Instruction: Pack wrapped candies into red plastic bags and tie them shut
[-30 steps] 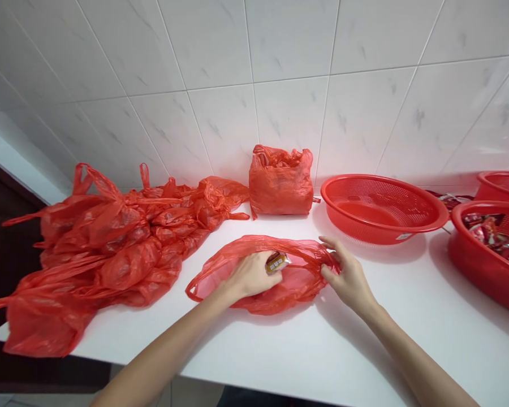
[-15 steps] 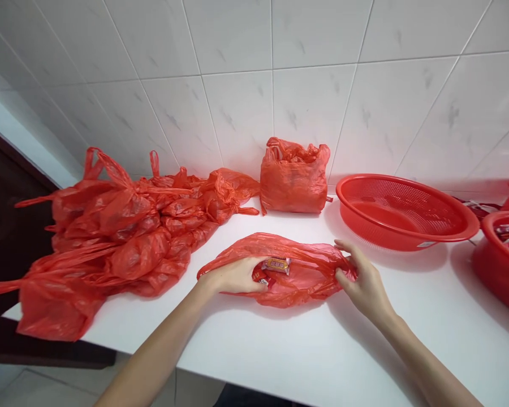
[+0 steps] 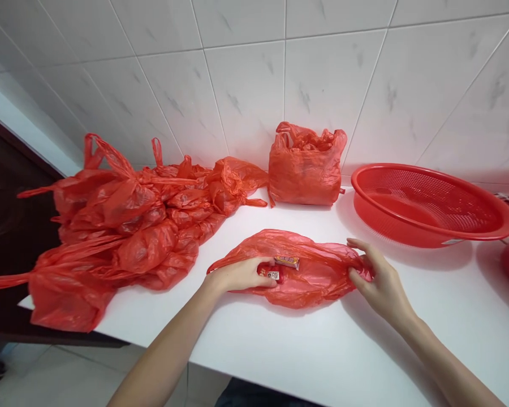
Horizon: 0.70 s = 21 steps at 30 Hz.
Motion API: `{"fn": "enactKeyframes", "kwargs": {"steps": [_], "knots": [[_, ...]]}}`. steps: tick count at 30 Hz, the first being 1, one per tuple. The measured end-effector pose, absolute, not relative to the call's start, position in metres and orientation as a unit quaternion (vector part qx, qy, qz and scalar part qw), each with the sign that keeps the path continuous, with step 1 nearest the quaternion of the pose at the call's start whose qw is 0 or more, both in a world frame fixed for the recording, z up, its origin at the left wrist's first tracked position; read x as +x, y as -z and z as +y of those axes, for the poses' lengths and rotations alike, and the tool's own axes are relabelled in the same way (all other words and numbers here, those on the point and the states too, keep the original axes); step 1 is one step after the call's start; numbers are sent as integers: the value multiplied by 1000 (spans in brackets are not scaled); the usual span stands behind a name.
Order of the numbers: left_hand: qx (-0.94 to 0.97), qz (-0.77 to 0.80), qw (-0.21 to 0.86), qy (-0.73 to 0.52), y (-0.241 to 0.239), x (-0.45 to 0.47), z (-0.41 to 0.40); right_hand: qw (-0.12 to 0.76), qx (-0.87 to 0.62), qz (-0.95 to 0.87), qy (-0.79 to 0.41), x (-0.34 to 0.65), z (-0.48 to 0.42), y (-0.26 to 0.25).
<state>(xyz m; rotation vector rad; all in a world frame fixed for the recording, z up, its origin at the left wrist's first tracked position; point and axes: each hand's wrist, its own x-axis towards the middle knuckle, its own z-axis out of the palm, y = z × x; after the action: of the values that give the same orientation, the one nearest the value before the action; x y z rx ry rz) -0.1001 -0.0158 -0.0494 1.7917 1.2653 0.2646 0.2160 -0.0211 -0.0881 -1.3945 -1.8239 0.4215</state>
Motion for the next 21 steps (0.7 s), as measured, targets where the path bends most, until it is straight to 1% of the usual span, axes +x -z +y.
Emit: {"fn": "enactKeyframes", "kwargs": {"steps": [3, 5, 8, 12, 15, 18, 21], "knots": [[701, 554, 429, -133, 48, -94, -17, 390, -551, -720, -158, 215, -23, 88], [681, 596, 398, -154, 48, -89, -18, 389, -552, -720, -157, 214, -24, 87], [683, 618, 340, -190, 49, -83, -19, 389, -551, -722, -157, 213, -26, 83], [682, 643, 293, -187, 56, -80, -17, 398, -540, -727, -149, 213, -28, 80], [681, 651, 281, -182, 63, -81, -16, 413, -527, -728, -146, 213, -29, 79], [693, 625, 295, -205, 67, -81, -15, 431, -518, -726, -135, 212, -29, 78], [699, 606, 303, -228, 69, -82, -15, 469, -503, -719, -100, 220, -22, 73]]}}
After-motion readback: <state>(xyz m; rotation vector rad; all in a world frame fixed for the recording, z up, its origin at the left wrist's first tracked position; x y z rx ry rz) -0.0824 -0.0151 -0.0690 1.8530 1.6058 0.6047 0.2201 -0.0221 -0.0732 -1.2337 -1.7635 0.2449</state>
